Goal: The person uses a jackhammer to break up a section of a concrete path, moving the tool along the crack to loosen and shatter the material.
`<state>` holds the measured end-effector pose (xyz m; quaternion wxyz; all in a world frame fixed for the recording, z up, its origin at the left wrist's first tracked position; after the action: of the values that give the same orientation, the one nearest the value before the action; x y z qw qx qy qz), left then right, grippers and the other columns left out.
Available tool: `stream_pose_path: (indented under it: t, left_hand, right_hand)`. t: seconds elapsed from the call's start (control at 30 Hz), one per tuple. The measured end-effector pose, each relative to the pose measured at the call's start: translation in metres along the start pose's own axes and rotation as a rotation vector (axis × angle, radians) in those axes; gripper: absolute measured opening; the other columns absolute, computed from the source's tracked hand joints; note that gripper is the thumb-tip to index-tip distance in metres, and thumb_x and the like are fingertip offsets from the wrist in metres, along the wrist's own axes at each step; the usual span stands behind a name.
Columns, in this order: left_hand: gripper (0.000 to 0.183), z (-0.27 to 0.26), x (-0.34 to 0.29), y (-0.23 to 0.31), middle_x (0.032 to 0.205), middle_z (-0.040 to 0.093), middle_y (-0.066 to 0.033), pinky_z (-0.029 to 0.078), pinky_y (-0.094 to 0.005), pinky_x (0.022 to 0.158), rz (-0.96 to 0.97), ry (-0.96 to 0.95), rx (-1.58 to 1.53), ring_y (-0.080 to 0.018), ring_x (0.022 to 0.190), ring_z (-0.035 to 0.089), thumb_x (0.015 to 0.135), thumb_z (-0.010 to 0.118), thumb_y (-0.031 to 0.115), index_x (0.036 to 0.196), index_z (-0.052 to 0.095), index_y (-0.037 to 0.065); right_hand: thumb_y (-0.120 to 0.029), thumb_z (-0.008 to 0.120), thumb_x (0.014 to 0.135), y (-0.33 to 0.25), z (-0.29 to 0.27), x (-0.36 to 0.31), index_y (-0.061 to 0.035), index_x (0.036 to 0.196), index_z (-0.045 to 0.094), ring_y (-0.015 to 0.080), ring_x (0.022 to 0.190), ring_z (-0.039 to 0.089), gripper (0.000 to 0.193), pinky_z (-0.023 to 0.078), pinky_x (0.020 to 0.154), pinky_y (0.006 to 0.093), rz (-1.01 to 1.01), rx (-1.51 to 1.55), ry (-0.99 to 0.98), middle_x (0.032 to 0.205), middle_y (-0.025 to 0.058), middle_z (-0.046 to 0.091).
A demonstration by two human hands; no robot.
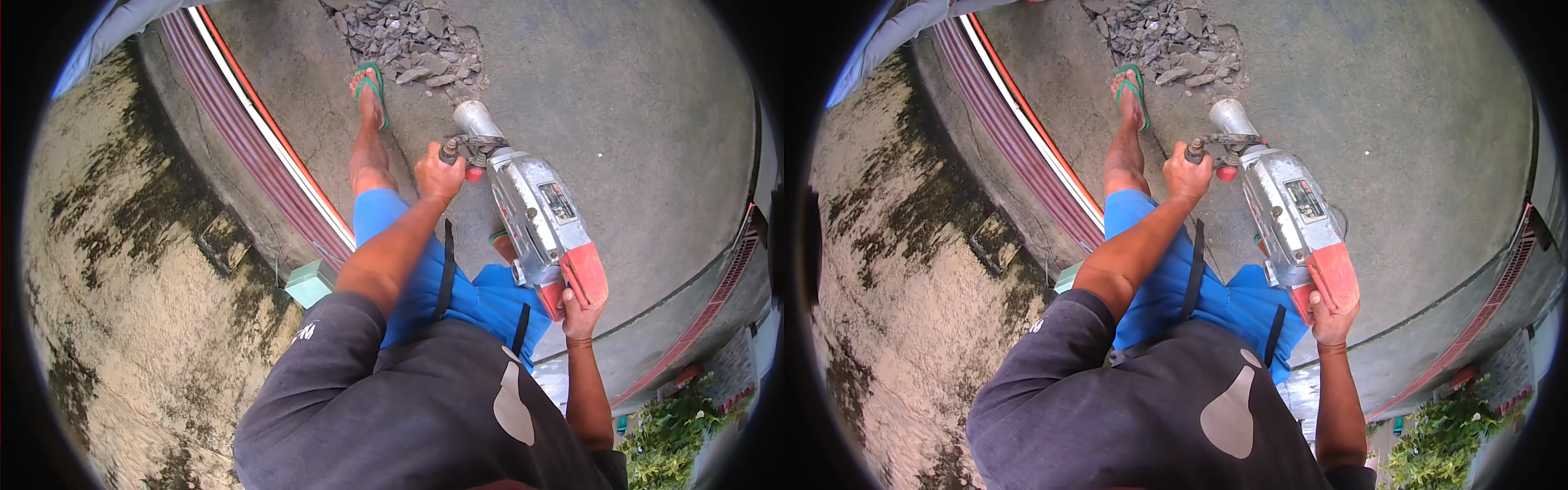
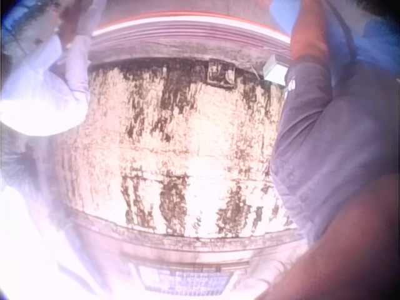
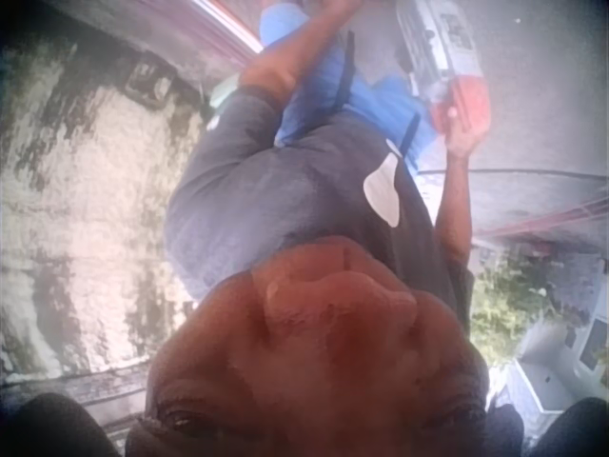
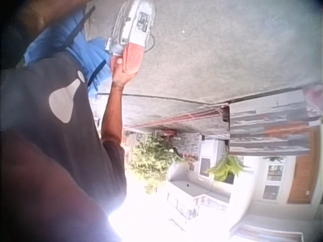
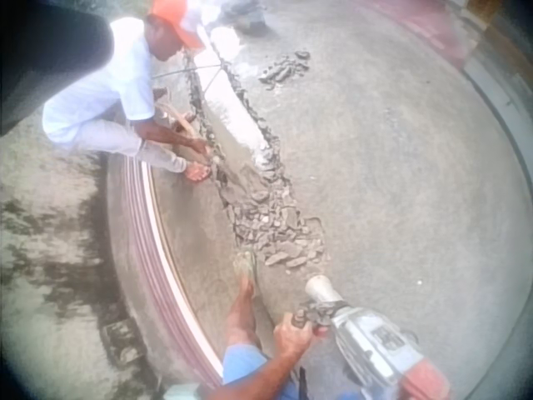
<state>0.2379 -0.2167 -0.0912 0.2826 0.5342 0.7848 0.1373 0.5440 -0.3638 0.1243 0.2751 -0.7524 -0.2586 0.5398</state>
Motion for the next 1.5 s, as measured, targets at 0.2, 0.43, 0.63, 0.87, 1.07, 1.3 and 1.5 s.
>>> stream_pose_path:
  t: [0.2,0.43,0.63,0.87,1.07,1.3,1.5]
  left_hand:
    - [0.029,0.004,-0.002,-0.003,0.072,0.066,-0.0244,0.052,-0.0583,0.068,0.012,0.018,0.010,-0.0490,0.071,0.065,0.074,0.074,0.026,0.083,0.055,0.006]
    - [0.027,0.007,-0.005,-0.006,0.071,0.066,-0.0236,0.053,-0.0571,0.066,0.022,0.029,-0.001,-0.0487,0.070,0.065,0.074,0.074,0.024,0.083,0.056,0.006]
    - [0.025,0.009,-0.005,-0.005,0.071,0.066,-0.0233,0.053,-0.0569,0.067,0.025,0.035,-0.013,-0.0486,0.070,0.065,0.074,0.074,0.023,0.081,0.056,0.006]
    - [0.025,0.010,-0.007,-0.006,0.072,0.066,-0.0244,0.053,-0.0571,0.068,-0.009,0.037,0.023,-0.0488,0.071,0.066,0.073,0.073,0.023,0.082,0.057,0.006]
    - [0.026,0.013,-0.009,-0.009,0.073,0.066,-0.0252,0.053,-0.0572,0.069,0.005,0.038,0.019,-0.0493,0.072,0.066,0.073,0.073,0.024,0.083,0.057,0.006]
    - [0.028,0.015,-0.011,-0.011,0.073,0.066,-0.0264,0.053,-0.0572,0.070,-0.039,0.031,-0.011,-0.0500,0.073,0.066,0.074,0.073,0.025,0.083,0.057,0.005]
    - [0.028,0.018,-0.012,-0.015,0.072,0.066,-0.0265,0.053,-0.0574,0.070,-0.032,0.045,-0.003,-0.0501,0.073,0.066,0.073,0.073,0.025,0.084,0.057,0.005]
  right_hand:
    - [-0.033,0.076,0.087,0.011,-0.002,0.002,0.0052,0.112,0.065,0.0102,0.061,0.058,0.047,0.048,0.058,0.0272,-0.036,0.005,-0.002,0.080,0.0043,0.064]
    - [-0.035,0.076,0.086,0.025,-0.010,0.003,0.0046,0.112,0.067,0.0160,0.075,0.062,0.048,0.050,0.070,0.0312,-0.076,-0.077,-0.024,0.093,0.0082,0.065]
    - [-0.031,0.075,0.087,0.037,-0.012,0.005,0.0042,0.110,0.068,0.0168,0.076,0.063,0.043,0.050,0.070,0.0314,-0.081,-0.071,-0.026,0.091,0.0077,0.066]
    - [-0.037,0.069,0.093,0.026,-0.005,0.011,0.0032,0.093,0.062,0.0090,0.048,0.051,0.040,0.040,0.045,0.0251,-0.225,-0.109,-0.014,0.058,0.0010,0.054]
    - [-0.028,0.076,0.085,0.035,-0.013,0.009,0.0047,0.110,0.065,0.0142,0.074,0.061,0.042,0.050,0.069,0.0297,-0.019,-0.020,-0.053,0.090,0.0073,0.066]
    - [-0.032,0.076,0.085,0.037,-0.012,0.013,0.0046,0.114,0.066,0.0176,0.084,0.064,0.048,0.051,0.079,0.0321,-0.015,-0.006,-0.042,0.097,0.0092,0.068]
    - [-0.037,0.078,0.085,0.049,-0.015,0.014,0.0043,0.115,0.066,0.0241,0.099,0.066,0.053,0.050,0.089,0.0353,-0.089,-0.050,-0.039,0.109,0.0131,0.068]
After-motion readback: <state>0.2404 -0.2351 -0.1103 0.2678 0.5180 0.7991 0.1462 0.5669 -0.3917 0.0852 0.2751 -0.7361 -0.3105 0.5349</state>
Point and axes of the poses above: each hand's wrist, its own x-axis towards the middle knuckle, its own z-axis out of the palm, y = z × x, the point moved 4 cm from there along x, towards the middle knuckle
